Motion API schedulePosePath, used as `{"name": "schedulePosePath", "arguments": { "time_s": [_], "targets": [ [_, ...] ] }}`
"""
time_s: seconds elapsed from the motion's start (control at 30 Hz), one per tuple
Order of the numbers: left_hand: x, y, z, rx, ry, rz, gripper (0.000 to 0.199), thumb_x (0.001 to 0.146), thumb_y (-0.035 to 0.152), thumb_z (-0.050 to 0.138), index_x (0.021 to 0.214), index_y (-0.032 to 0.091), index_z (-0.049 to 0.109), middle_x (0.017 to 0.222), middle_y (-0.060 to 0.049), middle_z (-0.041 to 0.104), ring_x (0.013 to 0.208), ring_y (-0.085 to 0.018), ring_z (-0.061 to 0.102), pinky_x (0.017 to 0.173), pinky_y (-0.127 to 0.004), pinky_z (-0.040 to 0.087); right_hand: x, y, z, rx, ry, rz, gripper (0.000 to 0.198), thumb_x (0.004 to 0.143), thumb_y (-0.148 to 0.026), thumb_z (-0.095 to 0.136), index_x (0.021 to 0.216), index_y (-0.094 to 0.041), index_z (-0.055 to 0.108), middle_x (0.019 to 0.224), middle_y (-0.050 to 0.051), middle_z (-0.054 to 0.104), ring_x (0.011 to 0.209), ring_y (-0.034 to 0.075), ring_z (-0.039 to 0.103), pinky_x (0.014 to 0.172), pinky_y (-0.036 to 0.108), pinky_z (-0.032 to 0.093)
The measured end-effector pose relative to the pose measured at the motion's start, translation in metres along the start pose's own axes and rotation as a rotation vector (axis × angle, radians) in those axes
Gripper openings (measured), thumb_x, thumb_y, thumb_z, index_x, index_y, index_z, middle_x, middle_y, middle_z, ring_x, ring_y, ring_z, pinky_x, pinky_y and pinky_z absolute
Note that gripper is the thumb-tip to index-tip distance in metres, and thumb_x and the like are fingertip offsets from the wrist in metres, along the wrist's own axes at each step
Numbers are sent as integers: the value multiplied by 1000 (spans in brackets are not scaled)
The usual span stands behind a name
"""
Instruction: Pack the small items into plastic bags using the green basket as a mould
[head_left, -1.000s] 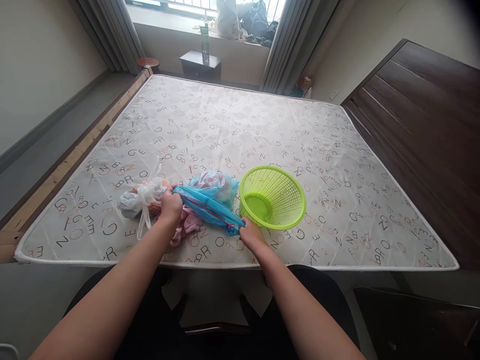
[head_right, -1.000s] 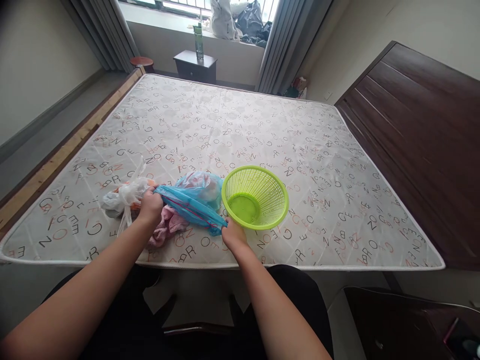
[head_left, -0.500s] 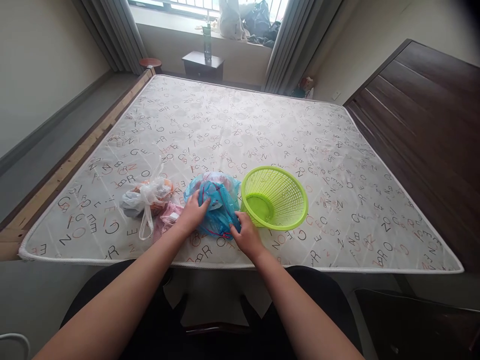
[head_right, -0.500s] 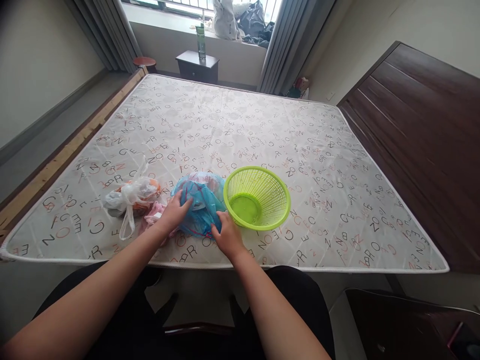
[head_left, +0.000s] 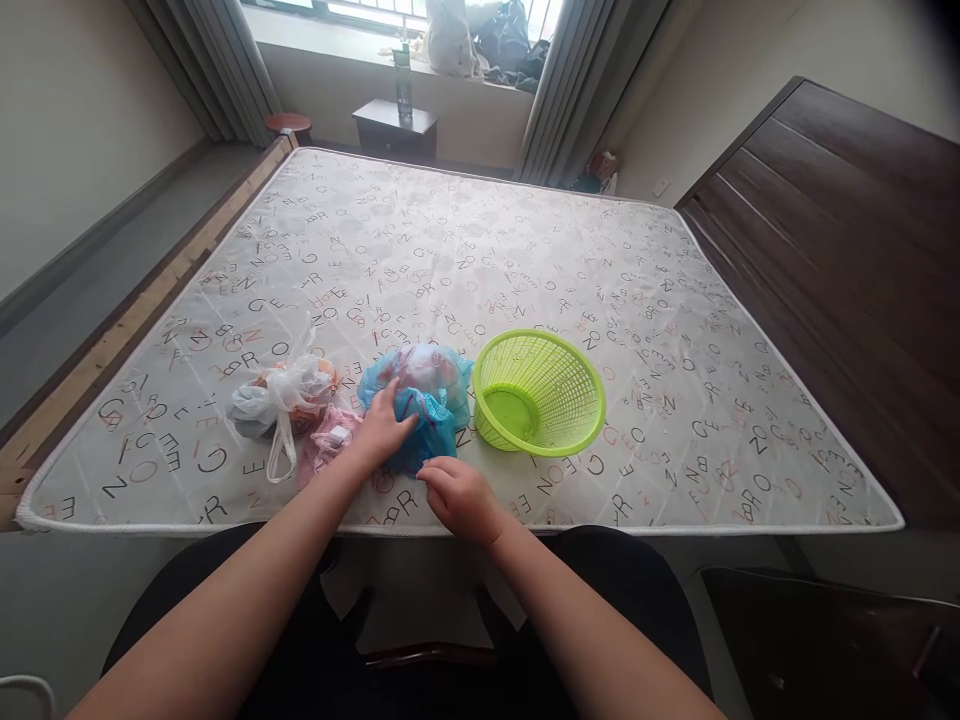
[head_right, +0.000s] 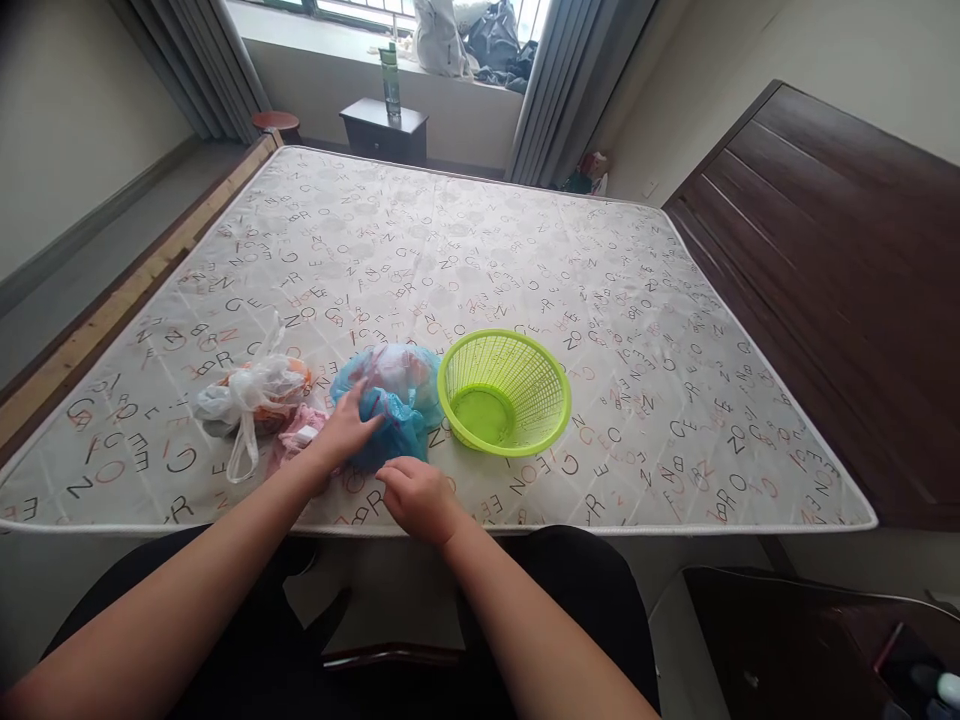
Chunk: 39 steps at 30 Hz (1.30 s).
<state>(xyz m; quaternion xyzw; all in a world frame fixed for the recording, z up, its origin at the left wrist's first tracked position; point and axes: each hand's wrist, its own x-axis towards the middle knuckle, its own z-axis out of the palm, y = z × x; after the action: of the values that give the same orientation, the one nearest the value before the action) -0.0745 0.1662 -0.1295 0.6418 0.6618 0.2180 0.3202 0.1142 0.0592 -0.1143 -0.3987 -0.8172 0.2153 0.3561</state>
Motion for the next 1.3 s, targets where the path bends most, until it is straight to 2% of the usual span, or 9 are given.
{"name": "schedulePosePath", "arguments": {
  "time_s": [0.1, 0.27, 0.4, 0.63, 0.77, 0.93, 1.03, 1.13, 1.3],
  "targets": [
    [-1, -3, 4, 87, -99, 87, 65, 88, 35, 64, 148, 16, 48, 145, -18, 55, 136, -32, 52, 116, -43, 38, -2, 7, 4, 29, -57, 194, 28, 90, -9, 52, 107, -21, 70, 108, 8, 74, 104, 21, 69, 93, 33, 56],
    [-2, 2, 1, 112, -248, 141, 41, 92, 27, 50, 131, 19, 63, 124, -12, 71, 116, -31, 66, 103, -42, 48, -3, 18, 7, 45, -130, 465, 25, 92, -13, 52, 106, -22, 71, 113, 8, 73, 106, 22, 68, 97, 35, 53],
    [-2, 8, 2, -44, -327, 128, 40, 86, 23, 46, 119, 18, 68, 118, -9, 74, 112, -29, 67, 101, -40, 49, -4, 27, 12, 18, -137, 562, 33, 92, -17, 53, 121, -21, 68, 133, 12, 64, 123, 26, 60, 108, 40, 47],
    [-3, 20, -4, -251, -498, 99, 36, 76, 27, 50, 104, 18, 72, 107, -5, 75, 103, -27, 68, 92, -37, 54, -8, 31, 20, 3, -145, 621, 51, 89, -21, 58, 139, -18, 51, 137, 15, 55, 131, 31, 51, 111, 48, 44],
    [-6, 18, -6, -211, -404, 164, 39, 87, 42, 54, 116, 21, 69, 117, -6, 73, 112, -29, 66, 99, -39, 51, -10, 32, 25, -20, -28, 667, 57, 86, -25, 62, 141, -18, 47, 139, 18, 50, 135, 33, 47, 111, 50, 44],
    [-2, 11, -5, -219, -40, 164, 45, 99, 48, 41, 126, 19, 63, 118, -9, 71, 112, -27, 66, 102, -42, 49, -8, 40, 23, -6, 43, 766, 59, 84, -27, 62, 140, -14, 47, 130, 19, 54, 128, 34, 52, 109, 51, 45],
    [3, 7, -3, -219, 123, 105, 44, 95, 45, 49, 128, 19, 61, 131, -12, 65, 123, -28, 60, 107, -44, 47, -7, 44, 21, -4, 142, 793, 57, 85, -26, 59, 139, -14, 47, 128, 18, 58, 126, 33, 54, 108, 49, 45],
    [5, 2, 4, -187, 102, 52, 56, 89, 41, 59, 140, 20, 52, 147, -14, 55, 137, -30, 50, 116, -45, 39, -7, 48, 21, -16, 201, 796, 48, 85, -26, 58, 132, -15, 52, 126, 17, 60, 124, 32, 55, 107, 49, 45],
    [7, -7, 18, -223, -116, -171, 69, 90, 46, 60, 150, 17, 43, 155, -20, 47, 143, -33, 46, 116, -46, 37, -6, 51, 28, 121, 16, 811, 28, 89, -24, 56, 116, -21, 64, 112, 12, 71, 110, 28, 67, 97, 42, 53]
  ]
}}
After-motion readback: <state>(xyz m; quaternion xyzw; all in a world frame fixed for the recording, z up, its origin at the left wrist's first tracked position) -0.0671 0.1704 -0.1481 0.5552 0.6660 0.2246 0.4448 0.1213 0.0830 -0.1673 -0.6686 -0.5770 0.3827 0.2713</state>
